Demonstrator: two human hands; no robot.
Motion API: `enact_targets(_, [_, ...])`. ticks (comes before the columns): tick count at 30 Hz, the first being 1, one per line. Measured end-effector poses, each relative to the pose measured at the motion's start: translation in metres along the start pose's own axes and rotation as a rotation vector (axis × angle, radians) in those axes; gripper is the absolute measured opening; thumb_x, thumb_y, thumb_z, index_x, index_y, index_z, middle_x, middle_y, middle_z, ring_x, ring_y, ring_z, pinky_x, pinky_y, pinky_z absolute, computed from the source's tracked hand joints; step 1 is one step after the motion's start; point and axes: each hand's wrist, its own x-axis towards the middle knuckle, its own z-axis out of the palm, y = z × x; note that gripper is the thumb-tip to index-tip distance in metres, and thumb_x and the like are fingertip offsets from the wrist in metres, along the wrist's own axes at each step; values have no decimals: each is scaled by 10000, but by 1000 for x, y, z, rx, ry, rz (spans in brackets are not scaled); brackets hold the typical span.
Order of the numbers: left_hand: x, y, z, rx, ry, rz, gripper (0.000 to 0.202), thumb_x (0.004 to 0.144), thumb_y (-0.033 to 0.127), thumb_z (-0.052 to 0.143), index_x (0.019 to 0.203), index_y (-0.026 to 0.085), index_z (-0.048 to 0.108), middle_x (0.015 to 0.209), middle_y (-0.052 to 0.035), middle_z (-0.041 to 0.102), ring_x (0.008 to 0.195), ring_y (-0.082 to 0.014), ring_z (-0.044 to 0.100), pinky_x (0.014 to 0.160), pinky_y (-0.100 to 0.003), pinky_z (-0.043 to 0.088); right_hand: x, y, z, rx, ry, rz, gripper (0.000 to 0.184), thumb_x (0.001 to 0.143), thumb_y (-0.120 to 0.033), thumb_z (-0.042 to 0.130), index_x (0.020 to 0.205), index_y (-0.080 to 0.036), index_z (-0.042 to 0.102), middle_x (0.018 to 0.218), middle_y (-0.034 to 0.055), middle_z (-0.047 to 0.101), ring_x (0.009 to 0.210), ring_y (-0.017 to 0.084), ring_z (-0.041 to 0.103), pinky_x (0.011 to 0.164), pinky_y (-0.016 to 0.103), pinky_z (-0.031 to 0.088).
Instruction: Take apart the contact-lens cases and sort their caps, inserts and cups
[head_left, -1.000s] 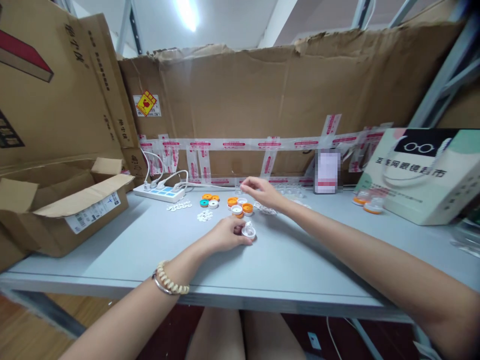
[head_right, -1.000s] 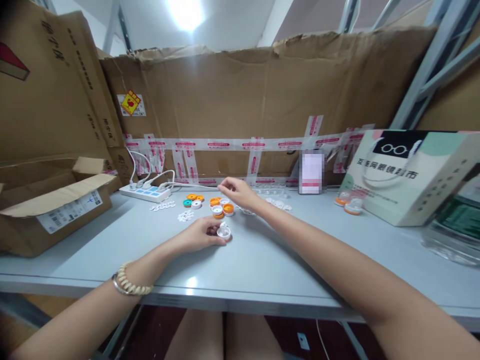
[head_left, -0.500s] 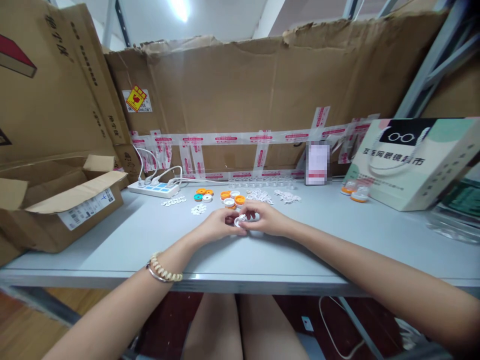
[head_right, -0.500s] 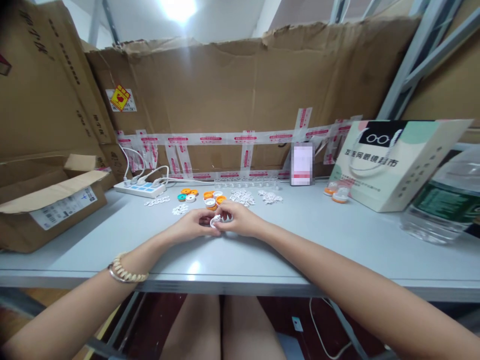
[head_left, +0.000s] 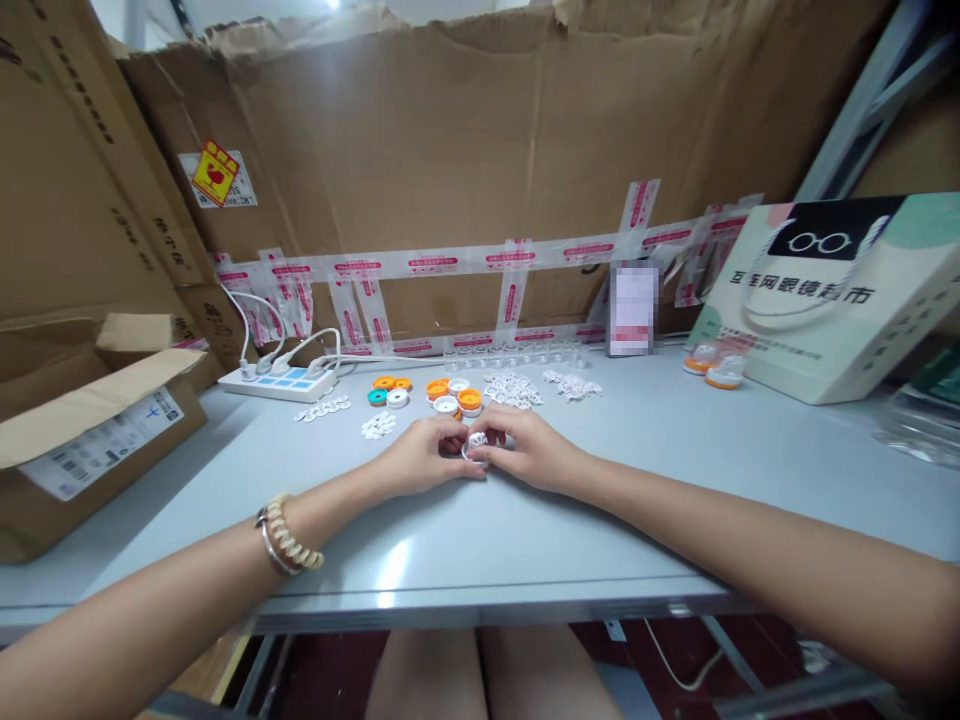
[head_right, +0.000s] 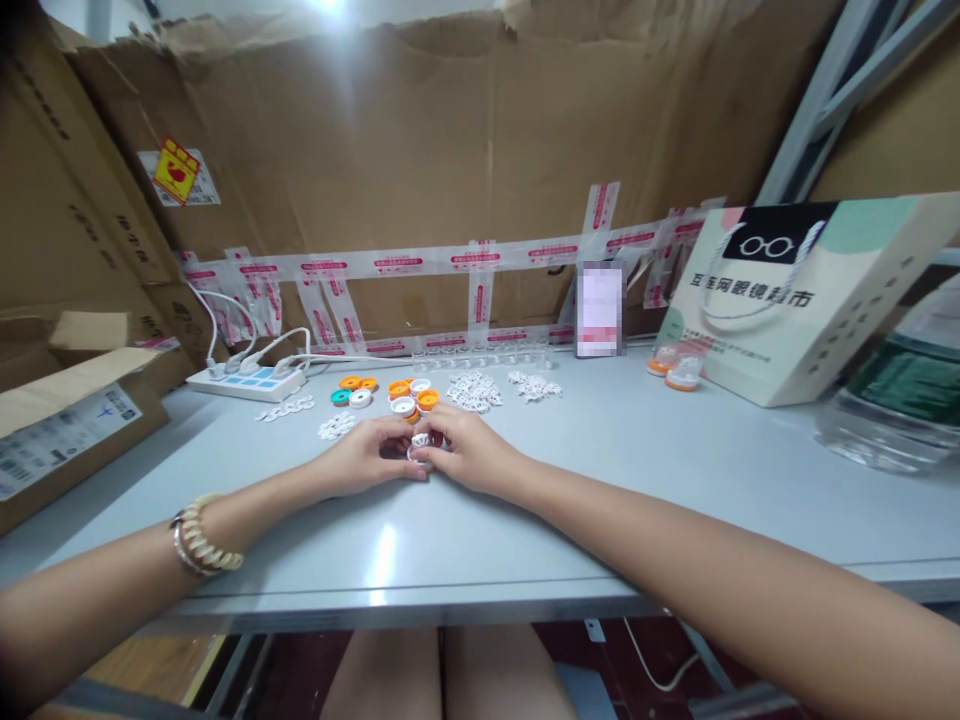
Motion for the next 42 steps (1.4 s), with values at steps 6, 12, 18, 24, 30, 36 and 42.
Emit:
enact_targets(6, [5,-7,-2,114,20,41,226,650,323,703,598,144,574,631,15,497,659,-134,458,577,-219,347,-2,3,5,-117,-21,-91,118,814,-129,447,874,-174,537,837,76,598,778,184,544,690,310,443])
enact_targets(12, [5,-7,-1,134,27,64,159,688,288,662,661,145,598,706,-3,553,710,-145,512,630,-234,393,2,-4,7,-2,49,-4,107,827,-121,433,836,-173,527,823,55,621,779,158,562,705,280,454])
enact_targets(18, [3,-3,-5,135,42,83,109,683,185,631,787,151,639,820,-24,602,767,-150,555,708,-252,435,5,-13,-4,145,135,41,109,821,-192,514,913,-184,571,842,27,634,734,130,568,702,257,463])
enact_targets(24, [-1,0,-11,5,139,137,464,681,261,692,1118,174,563,1008,-71,585,878,-176,549,774,-302,457,6,-16,-11,379,207,173,224,822,-209,501,1042,-224,540,833,14,623,788,146,576,749,305,458])
enact_targets(30, [-5,14,-14,-295,260,206,248,793,234,601,1038,213,636,954,-54,604,885,-160,551,798,-303,454,9,-32,-7,812,189,298,308,766,-288,609,900,-248,335,609,-79,538,582,109,549,575,257,434])
enact_targets(36, [-7,19,-15,-603,157,130,185,742,279,665,913,215,695,870,-38,578,820,-152,545,767,-312,471,11,-38,-4,957,105,363,412,718,-362,663,853,-248,291,587,-83,570,553,108,553,563,260,419])
enact_targets(42, [-8,17,-17,-752,286,64,171,689,254,715,853,213,687,885,-28,619,882,-169,555,793,-294,459,15,-45,-26,608,282,365,298,694,-345,674,845,-223,448,805,-3,575,744,148,563,701,321,462])
